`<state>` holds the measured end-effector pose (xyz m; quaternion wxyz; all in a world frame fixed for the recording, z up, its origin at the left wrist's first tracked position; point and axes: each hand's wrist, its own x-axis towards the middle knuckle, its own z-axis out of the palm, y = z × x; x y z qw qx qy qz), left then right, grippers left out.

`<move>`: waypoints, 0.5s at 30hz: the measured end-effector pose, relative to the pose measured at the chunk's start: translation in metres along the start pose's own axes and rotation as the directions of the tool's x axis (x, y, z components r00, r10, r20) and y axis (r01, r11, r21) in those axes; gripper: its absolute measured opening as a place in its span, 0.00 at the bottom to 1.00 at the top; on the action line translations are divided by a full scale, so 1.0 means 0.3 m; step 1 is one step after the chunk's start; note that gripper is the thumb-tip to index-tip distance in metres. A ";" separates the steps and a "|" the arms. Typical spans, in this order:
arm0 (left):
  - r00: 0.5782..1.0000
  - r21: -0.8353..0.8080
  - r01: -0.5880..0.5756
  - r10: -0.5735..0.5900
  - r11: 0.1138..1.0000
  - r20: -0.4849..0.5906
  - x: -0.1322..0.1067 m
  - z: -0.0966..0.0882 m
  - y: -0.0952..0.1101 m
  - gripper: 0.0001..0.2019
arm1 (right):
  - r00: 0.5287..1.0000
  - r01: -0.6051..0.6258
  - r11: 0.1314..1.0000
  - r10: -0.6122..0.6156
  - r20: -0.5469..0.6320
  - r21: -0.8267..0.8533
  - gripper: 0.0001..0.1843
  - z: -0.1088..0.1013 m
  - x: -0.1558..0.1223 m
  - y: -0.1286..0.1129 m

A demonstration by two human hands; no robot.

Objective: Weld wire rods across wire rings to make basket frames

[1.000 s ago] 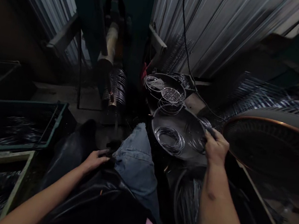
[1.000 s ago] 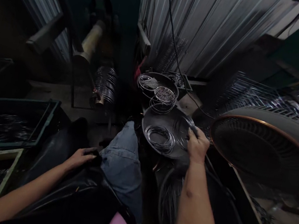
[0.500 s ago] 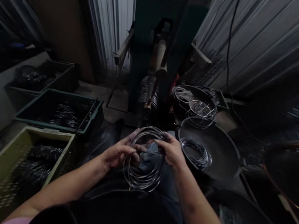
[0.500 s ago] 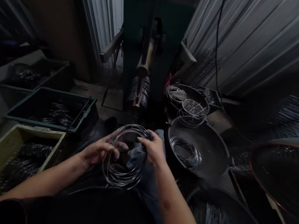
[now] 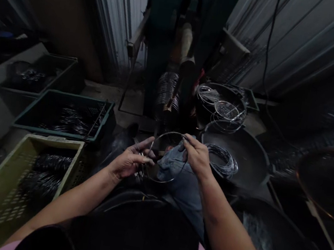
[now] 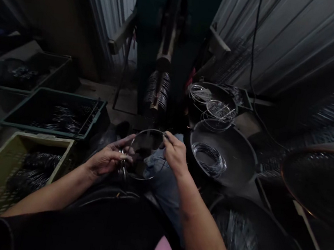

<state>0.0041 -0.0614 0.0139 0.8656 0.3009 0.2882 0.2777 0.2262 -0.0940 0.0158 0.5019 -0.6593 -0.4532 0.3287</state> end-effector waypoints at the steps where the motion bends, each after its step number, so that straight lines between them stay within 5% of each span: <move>1: 0.999 0.040 -0.012 0.014 0.999 -0.048 0.009 0.006 -0.003 0.38 | 0.999 -0.026 0.994 0.028 -0.020 0.104 0.20 -0.009 -0.001 -0.012; 6: 0.988 0.177 -0.048 0.073 0.983 -0.137 0.056 0.023 -0.029 0.41 | 0.989 -0.119 0.899 0.147 -0.034 0.422 0.21 -0.047 -0.015 -0.017; 10: 0.980 0.099 -0.033 0.051 0.995 -0.194 0.102 0.018 -0.032 0.32 | 0.989 -0.098 0.865 0.140 -0.050 0.493 0.19 -0.082 -0.018 0.038; 15: 0.952 0.313 0.189 -0.095 0.931 -0.290 0.146 0.055 -0.050 0.21 | 0.990 -0.021 0.904 0.079 -0.120 0.428 0.17 -0.117 -0.012 0.091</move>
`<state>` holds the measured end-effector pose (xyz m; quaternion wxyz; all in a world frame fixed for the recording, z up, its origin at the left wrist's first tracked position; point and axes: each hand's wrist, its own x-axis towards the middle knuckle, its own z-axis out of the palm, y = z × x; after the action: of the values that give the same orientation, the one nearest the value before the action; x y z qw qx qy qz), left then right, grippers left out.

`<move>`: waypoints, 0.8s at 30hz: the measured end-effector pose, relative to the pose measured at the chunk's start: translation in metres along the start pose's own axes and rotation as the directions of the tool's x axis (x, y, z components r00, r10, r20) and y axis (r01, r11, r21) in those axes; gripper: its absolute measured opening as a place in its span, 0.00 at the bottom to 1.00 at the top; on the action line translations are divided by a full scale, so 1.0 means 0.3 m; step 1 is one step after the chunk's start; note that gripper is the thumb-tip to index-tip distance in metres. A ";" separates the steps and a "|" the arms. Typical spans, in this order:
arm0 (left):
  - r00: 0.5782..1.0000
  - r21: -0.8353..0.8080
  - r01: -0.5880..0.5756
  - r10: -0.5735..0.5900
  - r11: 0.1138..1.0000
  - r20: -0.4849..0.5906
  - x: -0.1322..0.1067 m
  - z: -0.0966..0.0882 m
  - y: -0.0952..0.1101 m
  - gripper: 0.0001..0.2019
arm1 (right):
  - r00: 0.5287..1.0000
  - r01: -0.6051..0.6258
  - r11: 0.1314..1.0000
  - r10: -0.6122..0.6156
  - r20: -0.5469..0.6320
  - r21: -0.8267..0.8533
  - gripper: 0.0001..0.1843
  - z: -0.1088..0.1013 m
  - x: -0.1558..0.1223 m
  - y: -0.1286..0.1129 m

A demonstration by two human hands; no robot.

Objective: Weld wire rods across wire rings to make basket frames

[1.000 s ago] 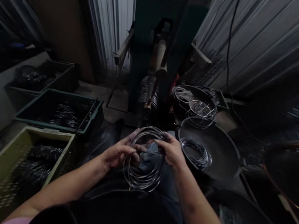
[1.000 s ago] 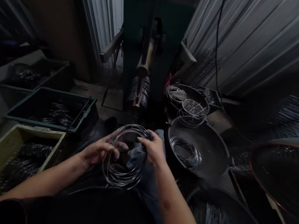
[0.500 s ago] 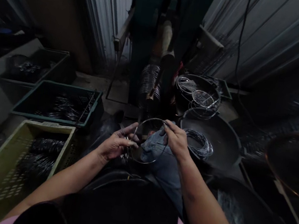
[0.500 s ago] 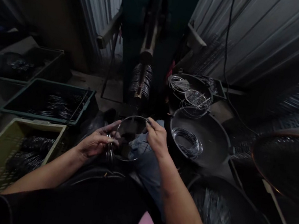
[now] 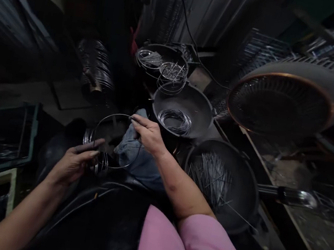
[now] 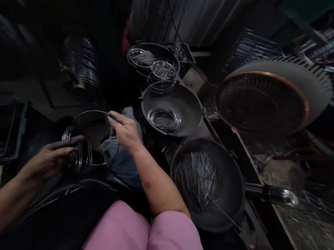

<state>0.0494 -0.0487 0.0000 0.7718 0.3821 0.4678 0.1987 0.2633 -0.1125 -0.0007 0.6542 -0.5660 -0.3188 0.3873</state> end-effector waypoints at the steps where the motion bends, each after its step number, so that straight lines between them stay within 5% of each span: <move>1: 0.999 0.080 0.031 -0.029 0.996 -0.025 0.003 0.014 -0.002 0.18 | 1.000 0.022 1.000 -0.022 0.001 -0.022 0.16 -0.007 0.000 0.005; 6: 0.997 0.348 0.075 -0.059 0.935 -0.054 0.011 0.052 -0.015 0.19 | 0.995 0.058 0.983 -0.044 0.085 -0.172 0.18 -0.085 -0.038 0.029; 9: 0.998 0.447 0.061 -0.054 0.892 -0.029 0.012 0.058 -0.012 0.23 | 0.991 -0.086 0.890 0.030 -0.131 -0.448 0.22 -0.231 -0.086 0.064; 11: 1.000 0.477 0.008 -0.003 0.879 -0.011 0.013 0.060 -0.007 0.27 | 0.894 -0.320 0.756 0.041 -0.446 -0.571 0.23 -0.380 -0.118 0.103; 17: 0.997 0.485 0.077 -0.061 0.871 -0.048 0.021 0.044 -0.003 0.26 | 0.650 -0.709 0.461 0.137 -0.747 -0.533 0.33 -0.846 -0.199 0.227; 20: 0.998 0.520 0.066 -0.052 0.852 -0.042 0.026 0.032 -0.002 0.22 | 0.570 -0.810 0.299 0.204 -0.796 -0.504 0.27 -0.976 -0.219 0.267; 24: 0.999 0.547 0.048 -0.051 0.836 -0.009 0.026 0.032 0.004 0.21 | 0.481 -0.877 0.142 0.262 -0.837 -0.460 0.18 -1.040 -0.224 0.333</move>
<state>0.0616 -0.0466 -0.0009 0.6367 0.5751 0.5125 0.0359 0.4823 -0.3188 -0.1465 0.1016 -0.9737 0.0109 0.2038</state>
